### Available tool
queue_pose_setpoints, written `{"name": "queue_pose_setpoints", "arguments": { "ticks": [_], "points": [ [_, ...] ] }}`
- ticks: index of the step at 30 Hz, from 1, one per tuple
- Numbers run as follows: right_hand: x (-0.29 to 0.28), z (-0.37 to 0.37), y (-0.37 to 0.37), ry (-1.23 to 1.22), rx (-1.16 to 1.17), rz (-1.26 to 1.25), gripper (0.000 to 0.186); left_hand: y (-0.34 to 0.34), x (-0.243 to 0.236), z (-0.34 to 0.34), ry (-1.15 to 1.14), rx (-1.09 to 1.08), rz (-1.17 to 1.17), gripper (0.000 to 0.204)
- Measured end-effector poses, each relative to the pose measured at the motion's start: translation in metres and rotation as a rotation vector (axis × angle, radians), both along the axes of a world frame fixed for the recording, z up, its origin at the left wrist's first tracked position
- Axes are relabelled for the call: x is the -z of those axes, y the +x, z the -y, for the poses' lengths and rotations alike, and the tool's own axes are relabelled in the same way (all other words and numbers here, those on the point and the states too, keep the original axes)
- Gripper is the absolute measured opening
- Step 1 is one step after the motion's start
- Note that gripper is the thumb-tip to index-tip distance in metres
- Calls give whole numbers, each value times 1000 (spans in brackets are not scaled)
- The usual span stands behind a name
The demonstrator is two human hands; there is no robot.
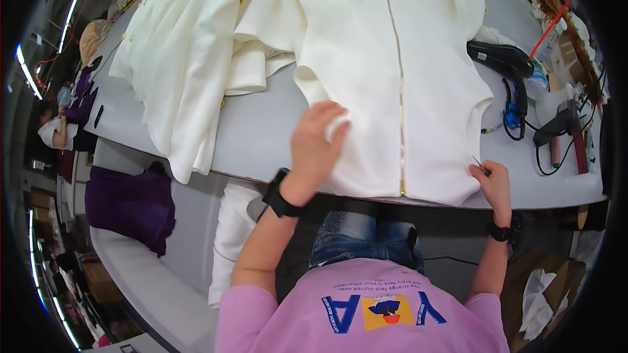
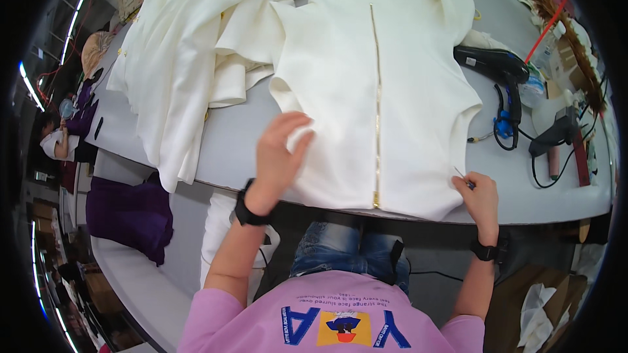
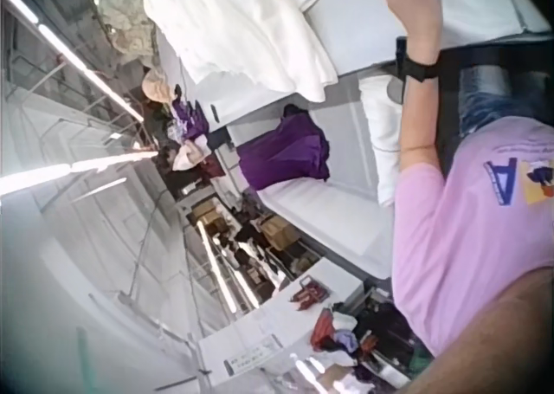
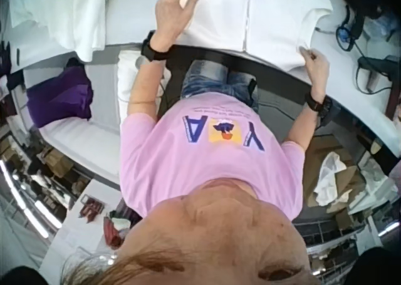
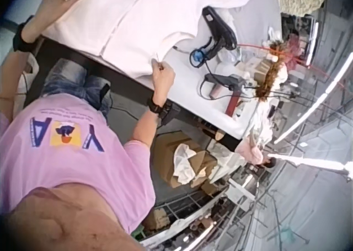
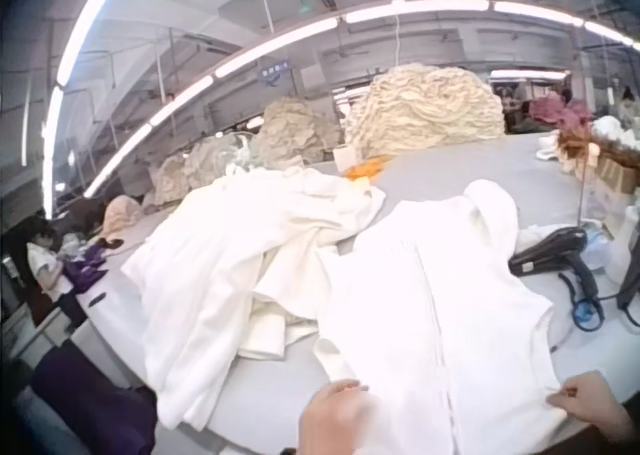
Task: Inspecting, trimming threads, and using a hair dryer to finish white vests with gold buttons.
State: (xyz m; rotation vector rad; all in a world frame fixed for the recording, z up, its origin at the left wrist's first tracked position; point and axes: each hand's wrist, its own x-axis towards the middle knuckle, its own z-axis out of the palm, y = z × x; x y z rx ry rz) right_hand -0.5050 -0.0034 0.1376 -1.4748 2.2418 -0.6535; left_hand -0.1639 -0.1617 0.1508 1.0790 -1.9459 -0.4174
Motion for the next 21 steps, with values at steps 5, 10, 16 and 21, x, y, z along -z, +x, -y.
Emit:
{"name": "queue_pose_setpoints", "arguments": {
  "ticks": [5,10,16,21],
  "points": [
    [6,26,3,-243,216,47,36,25,17,82,-12,-241,5,34],
    [24,77,22,-220,169,-249,52,-7,53,130,-78,-379,-60,35],
    [-17,50,20,-127,-139,492,27,33,-14,78,619,233,-257,28],
    [-45,-9,-9,231,-466,645,18,110,-32,27,1158,769,-44,49]
  ]
}}
